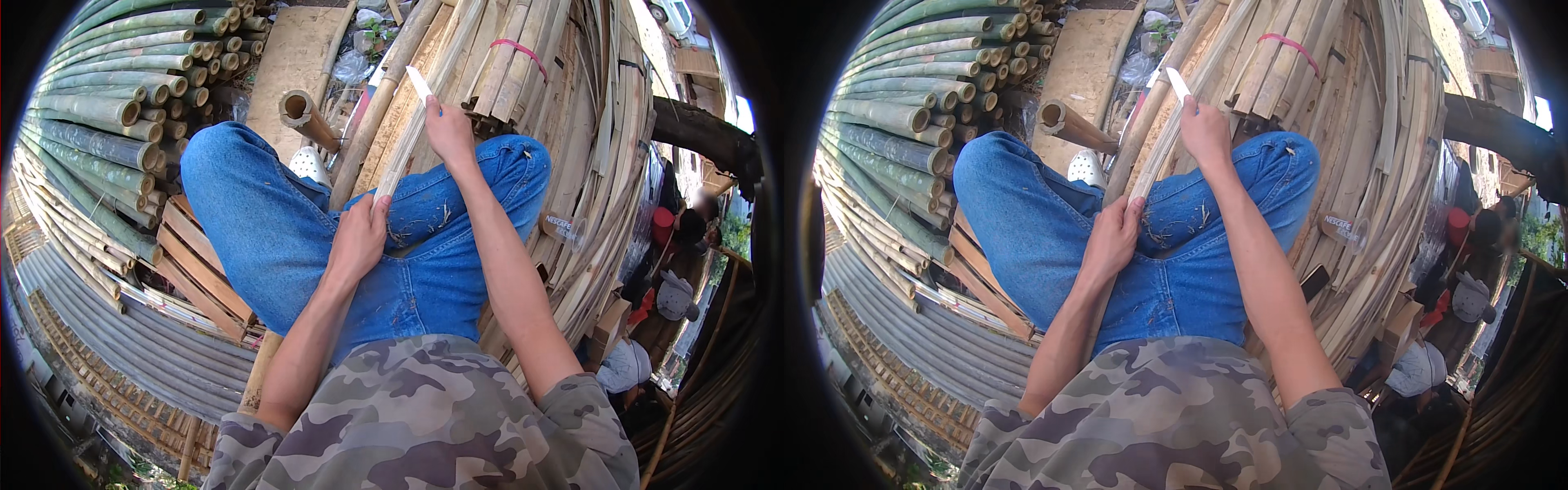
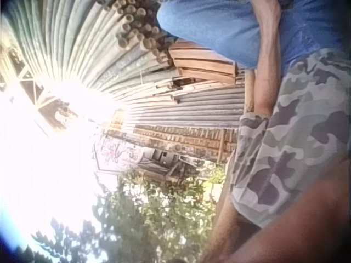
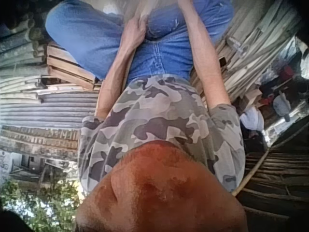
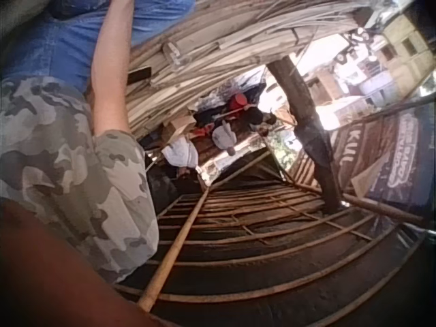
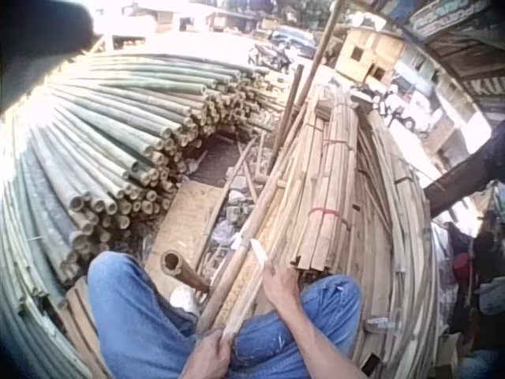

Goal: Whittling or shaving a long piece of bamboo with a knife while sitting in a workshop.

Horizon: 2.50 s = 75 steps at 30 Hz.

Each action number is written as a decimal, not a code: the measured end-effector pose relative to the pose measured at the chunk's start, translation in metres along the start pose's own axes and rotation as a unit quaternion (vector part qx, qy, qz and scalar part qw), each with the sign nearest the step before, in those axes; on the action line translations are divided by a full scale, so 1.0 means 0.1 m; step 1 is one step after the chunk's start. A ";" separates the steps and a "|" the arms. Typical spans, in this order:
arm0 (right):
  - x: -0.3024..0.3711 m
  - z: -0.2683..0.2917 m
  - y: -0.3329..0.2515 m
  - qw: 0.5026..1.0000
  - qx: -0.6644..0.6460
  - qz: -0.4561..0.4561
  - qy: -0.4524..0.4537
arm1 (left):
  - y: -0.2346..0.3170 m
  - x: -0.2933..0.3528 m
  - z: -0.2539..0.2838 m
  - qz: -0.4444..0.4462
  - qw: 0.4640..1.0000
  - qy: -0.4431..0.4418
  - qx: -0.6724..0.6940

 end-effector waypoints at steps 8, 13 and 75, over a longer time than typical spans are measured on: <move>0.17 0.02 0.14 1.000 -0.016 -0.008 0.015 | 0.01 -0.01 0.00 0.001 1.000 -0.009 0.002; 0.28 0.02 0.15 0.997 -0.050 -0.040 -0.031 | 0.07 0.03 0.03 0.026 0.999 -0.022 -0.021; 0.00 -0.17 0.22 0.993 -0.070 -0.060 -0.079 | 0.06 0.05 0.00 0.039 0.998 -0.025 -0.032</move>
Point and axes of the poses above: each hand's wrist, its own x-axis away from the middle knuckle, its own z-axis out of the back of the hand, y = z × x, the point moved 9 cm from there along -x, towards the middle knuckle, and after that the axes turned 14 degrees about z, right-handed, at the moved point
